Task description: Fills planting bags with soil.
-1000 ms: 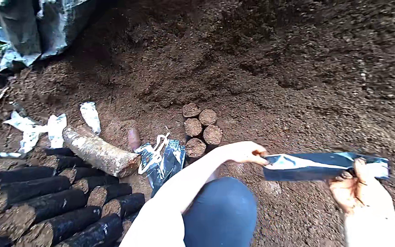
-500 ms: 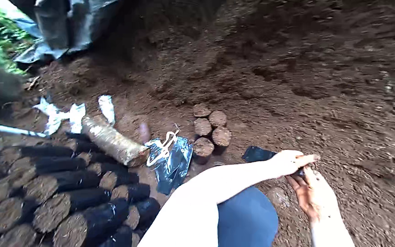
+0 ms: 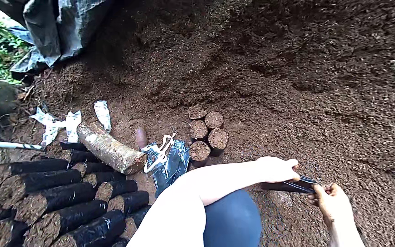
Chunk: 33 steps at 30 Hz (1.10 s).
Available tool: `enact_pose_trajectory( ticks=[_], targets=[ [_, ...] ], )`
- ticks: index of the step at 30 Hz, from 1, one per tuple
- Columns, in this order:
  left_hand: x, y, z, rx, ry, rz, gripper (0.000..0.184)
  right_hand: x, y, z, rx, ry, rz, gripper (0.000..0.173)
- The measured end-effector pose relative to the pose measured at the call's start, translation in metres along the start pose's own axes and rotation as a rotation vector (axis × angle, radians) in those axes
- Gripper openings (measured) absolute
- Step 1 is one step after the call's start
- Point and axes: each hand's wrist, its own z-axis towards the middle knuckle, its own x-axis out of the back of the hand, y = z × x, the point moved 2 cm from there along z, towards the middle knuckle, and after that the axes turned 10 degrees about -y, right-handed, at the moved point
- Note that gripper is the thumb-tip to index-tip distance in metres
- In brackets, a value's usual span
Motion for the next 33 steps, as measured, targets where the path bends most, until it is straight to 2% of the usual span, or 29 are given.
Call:
enact_pose_trajectory(
  ticks=[3, 6, 8, 10, 13, 15, 18, 21, 24, 26, 29, 31, 33],
  targets=[
    [-0.006, -0.003, 0.004, 0.175, -0.072, 0.064, 0.034, -0.007, -0.031, -0.010, 0.085, -0.067, -0.082, 0.037],
    [-0.005, -0.024, 0.027, 0.282, -0.016, 0.065, 0.035, -0.018, -0.032, -0.003, 0.071, -0.160, -0.072, 0.046],
    [0.010, -0.043, 0.043, 0.340, 0.066, 0.070, 0.037, -0.043, -0.012, 0.009, 0.043, -0.223, 0.213, 0.043],
    [0.029, -0.059, 0.048, 0.380, 0.156, 0.117, 0.039, -0.082, 0.018, 0.016, -0.079, -0.331, 0.640, 0.049],
    [0.054, -0.074, 0.043, 0.430, 0.197, 0.123, 0.036, -0.141, 0.068, 0.025, -0.433, -0.453, 1.189, 0.081],
    [0.070, -0.081, 0.029, 0.460, 0.207, 0.014, 0.034, -0.169, 0.088, 0.043, -0.545, -0.434, 1.446, 0.098],
    [0.089, -0.090, -0.008, 0.409, 0.395, -0.087, 0.032, -0.190, 0.077, 0.083, -0.475, -0.356, 1.714, 0.104],
    [0.093, -0.091, -0.034, 0.369, 0.489, -0.082, 0.040, -0.195, 0.050, 0.119, -0.507, -0.314, 1.828, 0.108],
    [0.089, -0.094, -0.036, 0.363, 0.448, -0.104, 0.049, -0.191, 0.031, 0.137, -0.403, -0.285, 1.962, 0.105],
    [0.080, -0.100, -0.024, 0.349, 0.391, -0.135, 0.050, -0.178, 0.019, 0.160, -0.284, -0.096, 2.106, 0.099],
    [0.063, -0.105, 0.002, 0.353, 0.217, -0.256, 0.054, -0.151, 0.012, 0.214, -0.114, 0.088, 2.195, 0.094],
    [0.047, -0.107, 0.027, 0.328, 0.078, -0.343, 0.056, -0.134, 0.008, 0.240, -0.072, 0.141, 2.203, 0.091],
    [0.024, -0.115, 0.057, 0.289, -0.060, -0.424, 0.058, -0.125, 0.011, 0.252, -0.046, 0.125, 2.203, 0.078]
  ],
)
